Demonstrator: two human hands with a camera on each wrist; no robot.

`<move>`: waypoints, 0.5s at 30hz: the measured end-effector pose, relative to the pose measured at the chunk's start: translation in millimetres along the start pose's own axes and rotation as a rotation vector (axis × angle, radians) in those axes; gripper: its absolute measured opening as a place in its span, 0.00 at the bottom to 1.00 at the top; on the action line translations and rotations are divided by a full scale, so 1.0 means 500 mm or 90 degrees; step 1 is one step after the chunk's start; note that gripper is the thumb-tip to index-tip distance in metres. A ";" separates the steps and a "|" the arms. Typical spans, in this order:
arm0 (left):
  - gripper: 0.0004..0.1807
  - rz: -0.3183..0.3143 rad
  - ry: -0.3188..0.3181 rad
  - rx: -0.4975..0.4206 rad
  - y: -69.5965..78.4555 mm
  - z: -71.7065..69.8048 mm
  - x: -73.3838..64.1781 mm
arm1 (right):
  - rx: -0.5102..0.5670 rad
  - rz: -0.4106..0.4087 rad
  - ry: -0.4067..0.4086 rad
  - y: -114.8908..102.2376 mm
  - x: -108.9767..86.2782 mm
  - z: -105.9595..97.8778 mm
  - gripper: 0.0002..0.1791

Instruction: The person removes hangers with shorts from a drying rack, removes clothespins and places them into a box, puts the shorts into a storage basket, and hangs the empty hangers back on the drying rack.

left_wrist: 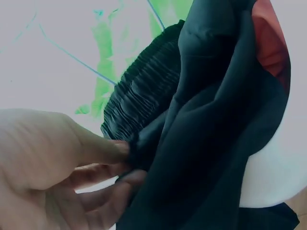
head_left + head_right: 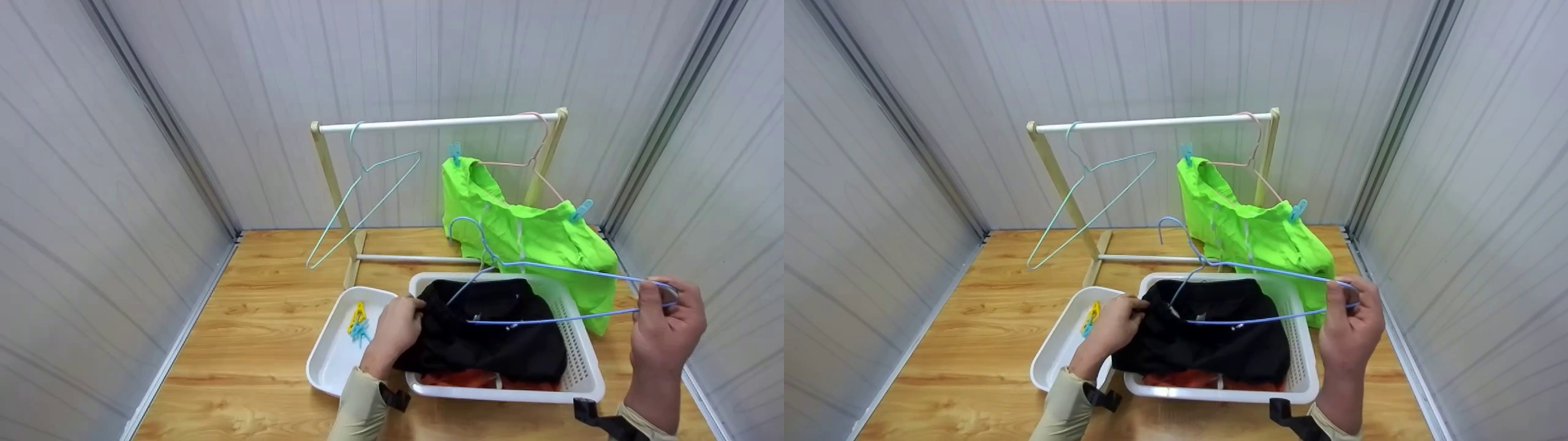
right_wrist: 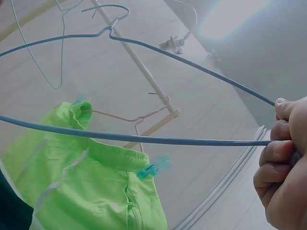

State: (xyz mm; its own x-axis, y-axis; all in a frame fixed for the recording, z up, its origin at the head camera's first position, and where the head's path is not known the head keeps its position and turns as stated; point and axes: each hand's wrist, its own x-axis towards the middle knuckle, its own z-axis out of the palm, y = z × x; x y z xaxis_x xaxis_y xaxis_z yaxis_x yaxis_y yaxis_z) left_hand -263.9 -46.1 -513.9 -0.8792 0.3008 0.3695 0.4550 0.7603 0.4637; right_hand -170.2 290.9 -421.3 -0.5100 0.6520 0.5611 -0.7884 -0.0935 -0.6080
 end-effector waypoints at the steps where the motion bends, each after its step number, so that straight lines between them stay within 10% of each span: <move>1: 0.09 -0.005 -0.016 -0.002 0.000 0.001 -0.001 | 0.003 -0.003 0.002 -0.002 0.001 -0.001 0.07; 15: 0.19 -0.034 -0.210 0.021 0.036 0.041 -0.007 | 0.092 -0.051 0.053 -0.006 -0.002 0.015 0.08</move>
State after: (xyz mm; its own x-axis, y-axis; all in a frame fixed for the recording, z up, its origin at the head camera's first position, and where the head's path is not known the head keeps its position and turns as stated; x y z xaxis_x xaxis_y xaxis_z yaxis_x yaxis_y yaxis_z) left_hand -255.6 -21.5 -523.2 -0.9024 0.4262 0.0630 0.4072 0.7961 0.4476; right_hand -170.0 284.8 -416.1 -0.4176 0.7209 0.5531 -0.8701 -0.1420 -0.4719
